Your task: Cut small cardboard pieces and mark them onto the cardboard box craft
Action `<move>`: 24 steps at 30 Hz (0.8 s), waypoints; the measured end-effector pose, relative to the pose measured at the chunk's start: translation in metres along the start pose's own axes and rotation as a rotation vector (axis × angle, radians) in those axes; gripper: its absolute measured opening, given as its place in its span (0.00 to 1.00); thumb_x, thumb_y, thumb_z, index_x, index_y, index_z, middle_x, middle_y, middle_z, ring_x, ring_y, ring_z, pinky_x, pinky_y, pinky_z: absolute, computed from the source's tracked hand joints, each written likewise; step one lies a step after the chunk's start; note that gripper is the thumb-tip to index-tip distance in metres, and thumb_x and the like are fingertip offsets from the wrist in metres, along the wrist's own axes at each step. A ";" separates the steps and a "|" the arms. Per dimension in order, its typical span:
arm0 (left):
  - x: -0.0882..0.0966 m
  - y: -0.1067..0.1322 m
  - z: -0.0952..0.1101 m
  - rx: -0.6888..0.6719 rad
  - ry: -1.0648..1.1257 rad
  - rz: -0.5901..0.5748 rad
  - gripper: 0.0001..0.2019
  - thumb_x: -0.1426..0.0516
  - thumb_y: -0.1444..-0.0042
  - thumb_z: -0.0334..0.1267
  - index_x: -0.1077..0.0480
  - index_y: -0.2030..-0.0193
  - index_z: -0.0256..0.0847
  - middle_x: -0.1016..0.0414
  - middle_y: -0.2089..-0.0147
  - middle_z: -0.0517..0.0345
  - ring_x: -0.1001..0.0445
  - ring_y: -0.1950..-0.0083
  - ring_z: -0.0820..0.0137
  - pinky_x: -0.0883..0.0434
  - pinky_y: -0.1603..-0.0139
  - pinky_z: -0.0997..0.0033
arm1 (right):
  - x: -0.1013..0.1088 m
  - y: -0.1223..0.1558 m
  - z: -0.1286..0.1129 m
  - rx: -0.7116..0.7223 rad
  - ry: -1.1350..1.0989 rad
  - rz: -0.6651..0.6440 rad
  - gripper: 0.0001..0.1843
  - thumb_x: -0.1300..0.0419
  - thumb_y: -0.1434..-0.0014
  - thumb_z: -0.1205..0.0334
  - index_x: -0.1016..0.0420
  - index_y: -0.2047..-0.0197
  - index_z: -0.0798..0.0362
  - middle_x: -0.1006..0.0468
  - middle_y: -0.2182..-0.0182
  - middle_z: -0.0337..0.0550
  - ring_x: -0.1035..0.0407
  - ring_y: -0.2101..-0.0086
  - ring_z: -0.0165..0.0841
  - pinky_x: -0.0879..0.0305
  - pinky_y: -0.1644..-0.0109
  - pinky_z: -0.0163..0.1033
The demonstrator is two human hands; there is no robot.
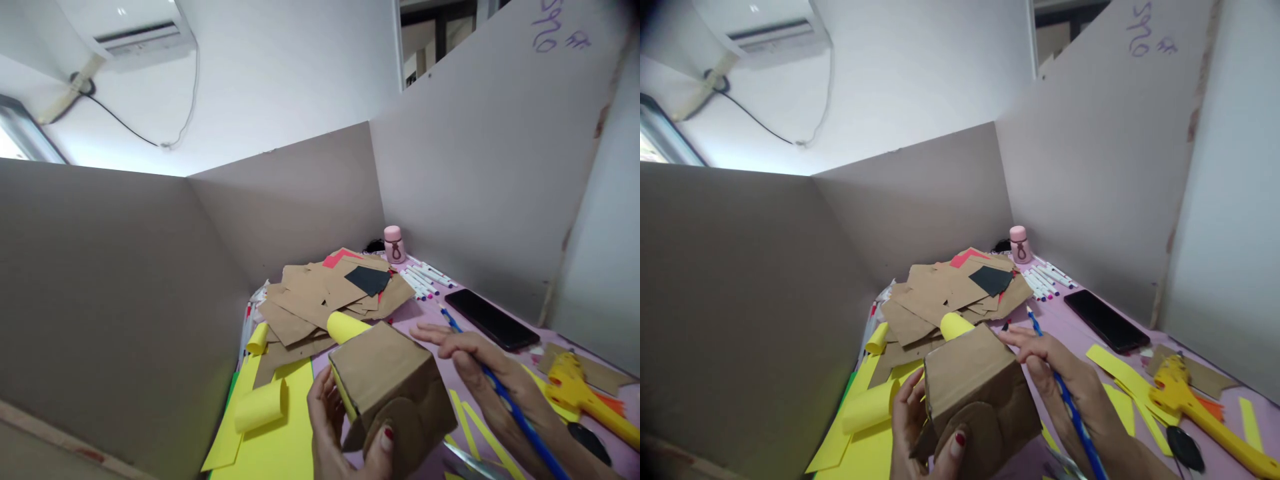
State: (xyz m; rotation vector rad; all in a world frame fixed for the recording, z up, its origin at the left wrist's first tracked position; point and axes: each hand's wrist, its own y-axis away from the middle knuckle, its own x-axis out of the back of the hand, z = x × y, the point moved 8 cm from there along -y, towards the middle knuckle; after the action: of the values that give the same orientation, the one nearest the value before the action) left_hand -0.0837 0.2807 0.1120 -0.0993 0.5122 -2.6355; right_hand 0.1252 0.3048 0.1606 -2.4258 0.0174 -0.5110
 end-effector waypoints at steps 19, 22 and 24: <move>-0.005 0.000 0.008 0.006 -0.124 -0.231 0.39 0.32 0.63 0.51 0.37 0.44 0.41 0.26 0.45 0.39 0.28 0.43 0.47 0.31 0.44 0.54 | -0.047 -0.019 -0.035 0.091 0.164 -0.665 0.28 0.28 0.60 0.68 0.41 0.60 0.49 0.29 0.52 0.44 0.35 0.50 0.44 0.49 0.37 0.59; -0.007 -0.002 0.009 0.022 -0.144 -0.288 0.39 0.32 0.63 0.50 0.38 0.43 0.42 0.27 0.44 0.40 0.29 0.42 0.47 0.32 0.44 0.53 | -0.047 -0.017 -0.028 0.008 0.063 -0.684 0.29 0.29 0.59 0.71 0.40 0.60 0.48 0.31 0.50 0.39 0.36 0.53 0.39 0.41 0.44 0.49; -0.008 -0.003 0.008 0.034 -0.141 -0.334 0.40 0.32 0.64 0.49 0.39 0.43 0.42 0.28 0.43 0.41 0.30 0.41 0.47 0.32 0.43 0.52 | -0.049 -0.014 -0.020 -0.049 0.017 -0.710 0.29 0.28 0.60 0.70 0.40 0.59 0.49 0.32 0.51 0.39 0.38 0.53 0.39 0.39 0.50 0.44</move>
State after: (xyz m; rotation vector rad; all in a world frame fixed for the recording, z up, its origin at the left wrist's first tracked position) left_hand -0.0764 0.2841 0.1207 -0.3881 0.4343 -2.9308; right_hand 0.0706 0.3107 0.1658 -2.4292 -0.8547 -0.8407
